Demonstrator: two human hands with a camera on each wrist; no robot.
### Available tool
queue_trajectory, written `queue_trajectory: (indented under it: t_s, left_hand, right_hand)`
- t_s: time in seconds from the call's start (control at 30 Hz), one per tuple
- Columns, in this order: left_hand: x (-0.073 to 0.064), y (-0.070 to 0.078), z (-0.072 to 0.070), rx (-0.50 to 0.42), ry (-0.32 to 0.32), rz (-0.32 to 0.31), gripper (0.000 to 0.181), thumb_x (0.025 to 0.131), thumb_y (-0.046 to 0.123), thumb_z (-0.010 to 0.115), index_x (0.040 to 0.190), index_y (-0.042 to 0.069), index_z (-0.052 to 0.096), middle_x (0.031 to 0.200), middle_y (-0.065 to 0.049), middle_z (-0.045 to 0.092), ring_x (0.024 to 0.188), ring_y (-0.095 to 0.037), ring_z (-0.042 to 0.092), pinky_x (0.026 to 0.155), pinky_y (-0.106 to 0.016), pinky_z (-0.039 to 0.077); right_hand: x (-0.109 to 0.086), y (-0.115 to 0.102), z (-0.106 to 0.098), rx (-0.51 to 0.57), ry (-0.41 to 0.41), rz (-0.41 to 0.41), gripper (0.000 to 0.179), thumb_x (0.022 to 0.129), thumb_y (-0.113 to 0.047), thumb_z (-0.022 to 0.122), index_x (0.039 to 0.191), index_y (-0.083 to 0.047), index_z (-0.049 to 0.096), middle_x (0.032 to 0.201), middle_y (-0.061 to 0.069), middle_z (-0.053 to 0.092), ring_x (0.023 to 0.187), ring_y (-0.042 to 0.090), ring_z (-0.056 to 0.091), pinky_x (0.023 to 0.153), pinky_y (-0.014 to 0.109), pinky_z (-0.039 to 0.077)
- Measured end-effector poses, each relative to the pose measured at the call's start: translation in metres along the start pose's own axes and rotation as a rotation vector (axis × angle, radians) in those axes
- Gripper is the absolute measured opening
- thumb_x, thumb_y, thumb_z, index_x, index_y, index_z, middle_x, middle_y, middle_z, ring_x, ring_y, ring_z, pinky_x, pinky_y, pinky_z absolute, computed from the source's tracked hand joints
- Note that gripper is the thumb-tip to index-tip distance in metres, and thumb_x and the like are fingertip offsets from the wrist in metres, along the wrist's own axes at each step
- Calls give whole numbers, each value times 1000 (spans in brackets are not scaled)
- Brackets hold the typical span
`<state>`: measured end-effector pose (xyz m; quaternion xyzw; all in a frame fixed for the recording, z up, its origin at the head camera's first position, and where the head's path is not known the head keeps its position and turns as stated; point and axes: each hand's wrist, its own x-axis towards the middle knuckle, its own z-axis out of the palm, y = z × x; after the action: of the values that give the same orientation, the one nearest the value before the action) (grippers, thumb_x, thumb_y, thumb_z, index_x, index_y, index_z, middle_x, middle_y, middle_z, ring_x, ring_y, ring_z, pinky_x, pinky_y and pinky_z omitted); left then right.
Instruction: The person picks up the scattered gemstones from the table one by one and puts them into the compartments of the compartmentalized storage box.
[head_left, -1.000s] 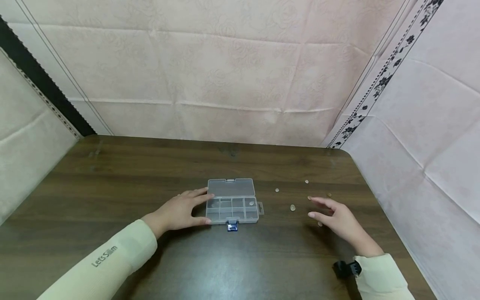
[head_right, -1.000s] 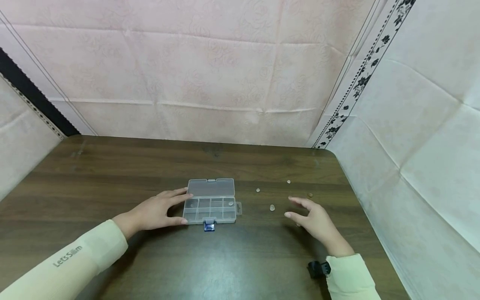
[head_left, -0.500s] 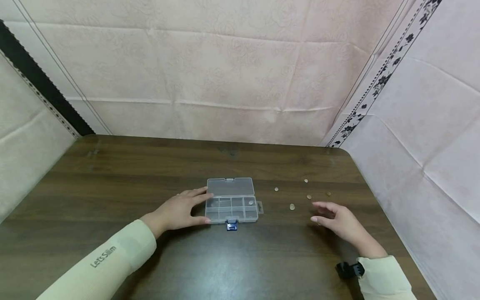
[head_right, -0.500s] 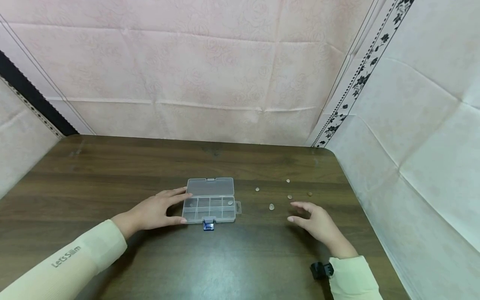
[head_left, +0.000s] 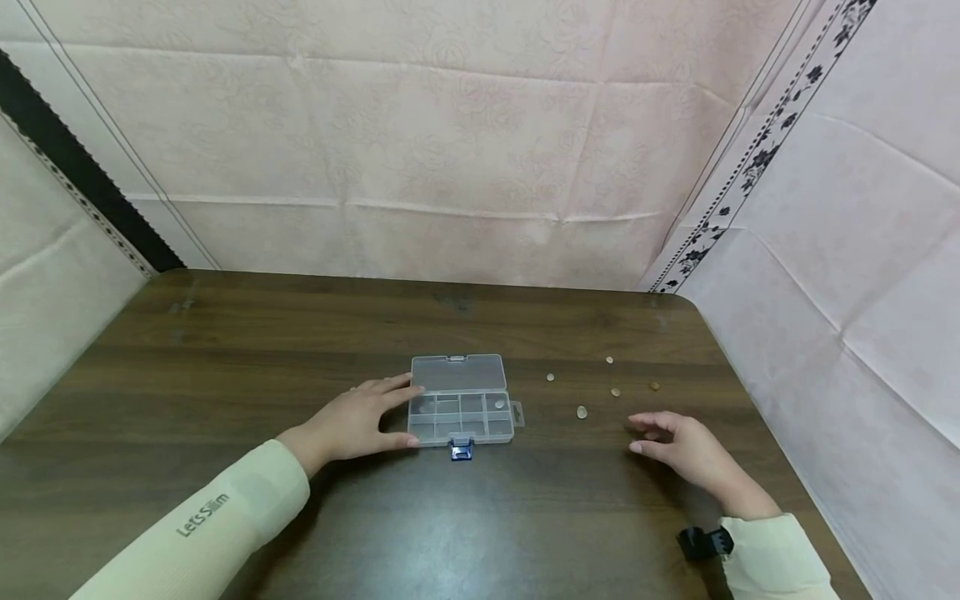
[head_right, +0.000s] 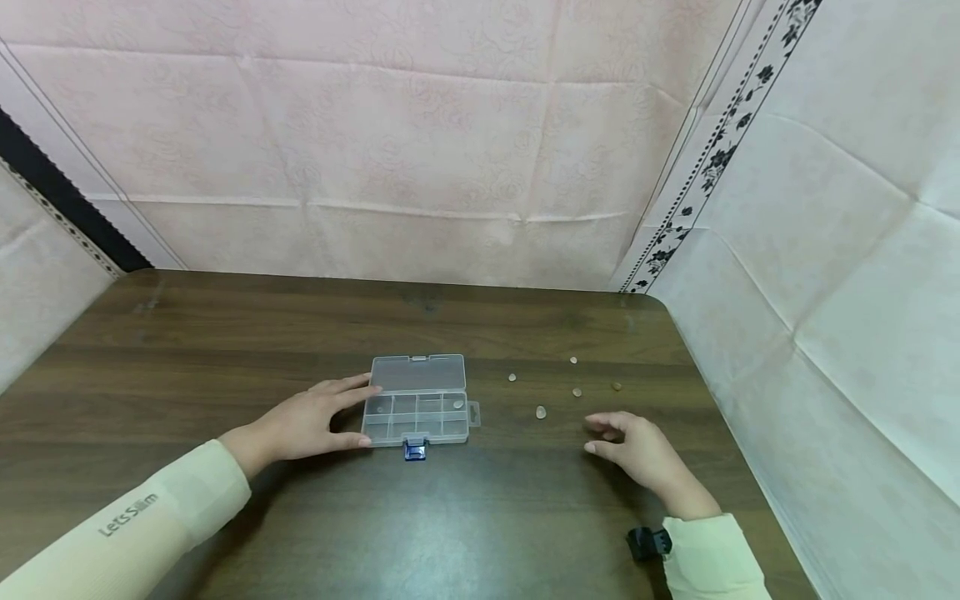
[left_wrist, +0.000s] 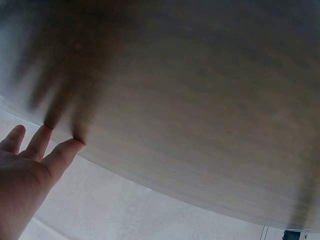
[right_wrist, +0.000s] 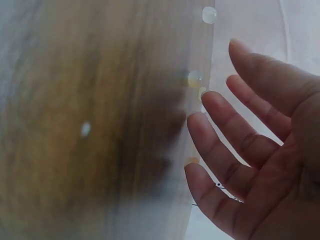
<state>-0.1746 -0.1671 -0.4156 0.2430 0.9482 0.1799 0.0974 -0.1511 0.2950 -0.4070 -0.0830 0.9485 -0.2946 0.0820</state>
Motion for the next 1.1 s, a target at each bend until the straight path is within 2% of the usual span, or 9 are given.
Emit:
queue_trajectory:
  t_s: [0.17, 0.43, 0.73, 1.1]
  left_hand:
    - [0, 0, 0, 1, 0, 1, 82, 82, 70, 57, 149, 25, 40, 156, -6, 31, 138, -42, 33, 104, -67, 27]
    - [0, 1, -1, 3, -3, -8, 82, 82, 71, 57, 149, 25, 40, 157, -6, 30, 138, -41, 33, 105, -67, 27]
    - [1, 0, -1, 7, -6, -9, 82, 82, 70, 57, 149, 25, 40, 157, -6, 30, 138, -41, 33, 105, -66, 27]
    - [1, 0, -1, 5, -7, -6, 82, 83, 69, 58, 149, 25, 40, 157, -6, 30, 138, -41, 33, 105, -67, 27]
  right_hand:
    - [0, 2, 1, -18, 11, -10, 37, 85, -21, 74, 116, -3, 69, 113, 12, 66, 96, 23, 64, 78, 34, 51]
    - [2, 4, 1, -49, 9, -23, 30, 84, -18, 75, 112, -6, 72, 107, 9, 69, 96, 26, 65, 81, 41, 51]
    - [5, 4, 2, -104, -4, -45, 28, 83, -17, 75, 110, -7, 73, 98, 4, 68, 90, 21, 63, 78, 41, 51]
    - [7, -1, 3, -115, -8, -65, 21, 83, -11, 75, 103, -6, 74, 93, 1, 66, 83, 17, 61, 72, 36, 50]
